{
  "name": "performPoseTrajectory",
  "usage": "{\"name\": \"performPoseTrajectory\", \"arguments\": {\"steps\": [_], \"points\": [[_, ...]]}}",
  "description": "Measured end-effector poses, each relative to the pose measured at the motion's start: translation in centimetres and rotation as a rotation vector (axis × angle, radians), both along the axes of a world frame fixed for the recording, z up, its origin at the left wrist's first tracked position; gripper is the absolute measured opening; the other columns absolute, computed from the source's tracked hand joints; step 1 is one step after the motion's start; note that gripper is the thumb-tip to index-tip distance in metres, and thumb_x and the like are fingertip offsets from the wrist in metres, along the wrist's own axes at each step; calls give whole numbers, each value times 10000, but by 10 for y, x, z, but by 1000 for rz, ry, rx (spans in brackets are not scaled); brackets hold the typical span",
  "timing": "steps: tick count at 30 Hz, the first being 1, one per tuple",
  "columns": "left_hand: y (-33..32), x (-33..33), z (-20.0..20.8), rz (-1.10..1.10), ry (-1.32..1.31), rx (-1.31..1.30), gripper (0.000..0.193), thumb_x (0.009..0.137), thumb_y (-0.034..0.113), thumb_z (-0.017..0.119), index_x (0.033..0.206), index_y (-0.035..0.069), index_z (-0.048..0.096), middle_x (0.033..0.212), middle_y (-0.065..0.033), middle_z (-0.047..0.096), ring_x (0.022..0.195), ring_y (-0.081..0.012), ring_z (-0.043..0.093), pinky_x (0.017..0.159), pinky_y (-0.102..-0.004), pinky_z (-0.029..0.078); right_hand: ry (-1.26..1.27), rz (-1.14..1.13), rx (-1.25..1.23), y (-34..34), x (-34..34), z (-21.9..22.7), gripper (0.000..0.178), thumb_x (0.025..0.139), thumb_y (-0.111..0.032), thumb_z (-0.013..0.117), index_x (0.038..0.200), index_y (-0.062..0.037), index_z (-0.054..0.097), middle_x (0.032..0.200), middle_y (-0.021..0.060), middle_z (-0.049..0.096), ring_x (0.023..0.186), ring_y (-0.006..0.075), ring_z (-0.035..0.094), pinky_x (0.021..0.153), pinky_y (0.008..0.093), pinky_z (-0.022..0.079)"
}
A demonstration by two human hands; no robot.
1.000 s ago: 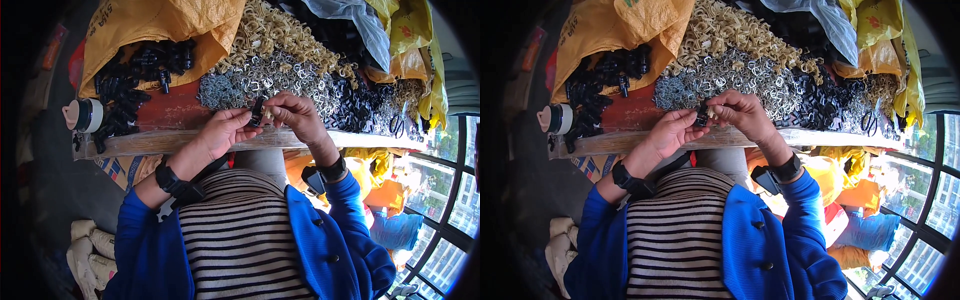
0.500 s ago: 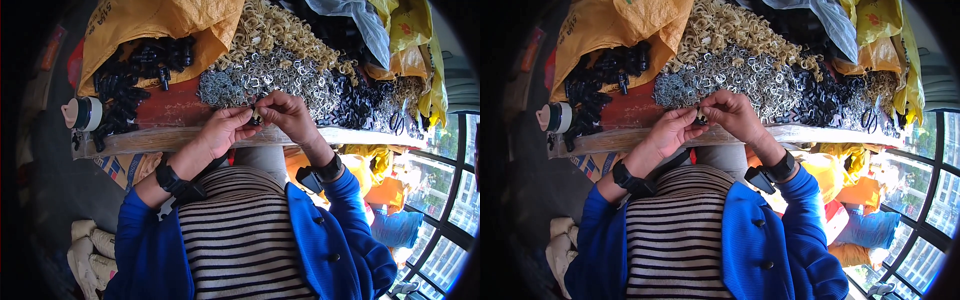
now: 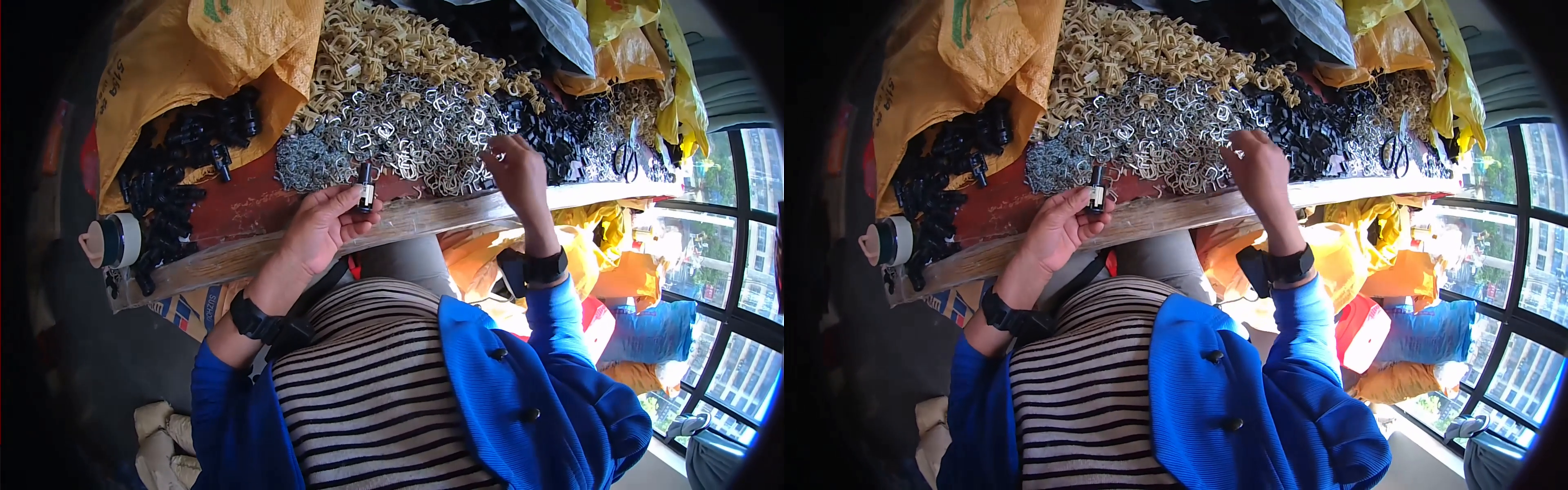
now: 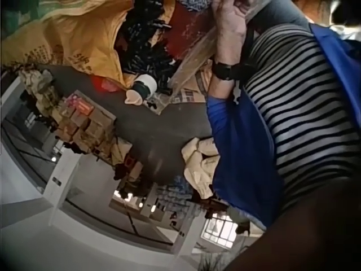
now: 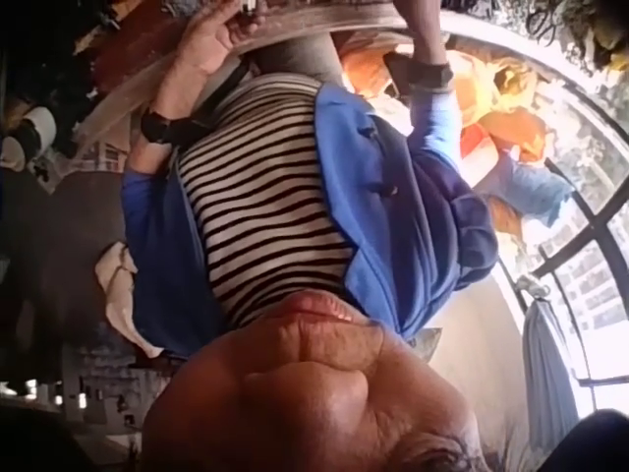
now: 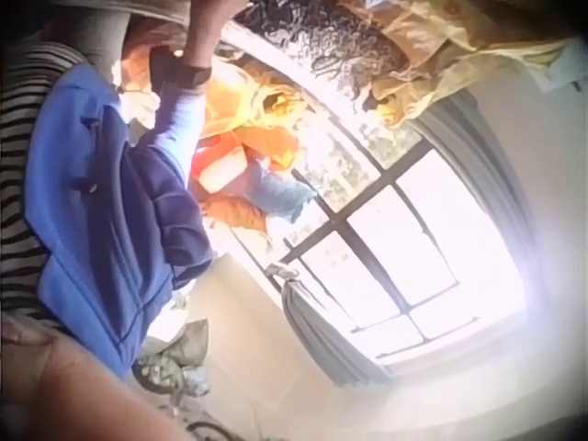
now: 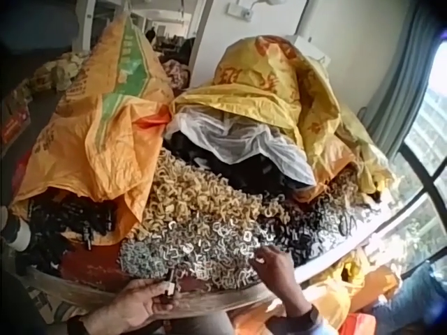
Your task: The person assembles components by hand, picking up a black plastic part and inserting a small metal clip into it. They repeat this process multiple times, occasionally moving aside other clips on the table to reach more.
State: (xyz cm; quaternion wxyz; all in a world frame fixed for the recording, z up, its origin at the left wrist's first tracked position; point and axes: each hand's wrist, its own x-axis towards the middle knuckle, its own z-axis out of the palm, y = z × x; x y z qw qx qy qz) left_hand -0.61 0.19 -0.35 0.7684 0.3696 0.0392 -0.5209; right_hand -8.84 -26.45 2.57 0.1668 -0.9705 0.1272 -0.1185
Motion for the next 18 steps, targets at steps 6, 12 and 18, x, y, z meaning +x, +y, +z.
{"name": "performPoseTrajectory", "arguments": {"steps": [6,12,18], "points": [[-4,1,1,4,-9,6,201,800,176,502,896,4,543,816,-103,585,687,-144,577,576,-203,485,154,-144,-278,-46,-26,-31,140,660,-100,586,793,-61,567,709,108,549,623,268,542,549,328,431],[-4,0,1,17,-34,11,198,801,167,500,909,5,539,838,-110,582,711,-147,578,599,-206,486,-55,-107,579,-37,-19,-39,167,727,-44,554,893,-33,556,702,45,562,619,159,553,549,249,428],[-8,-2,-2,40,-30,61,198,790,155,516,923,9,537,853,-115,581,732,-156,579,616,-213,487,-78,118,1392,38,6,-19,214,760,-26,537,972,4,522,735,27,559,651,91,537,588,191,432]]}}
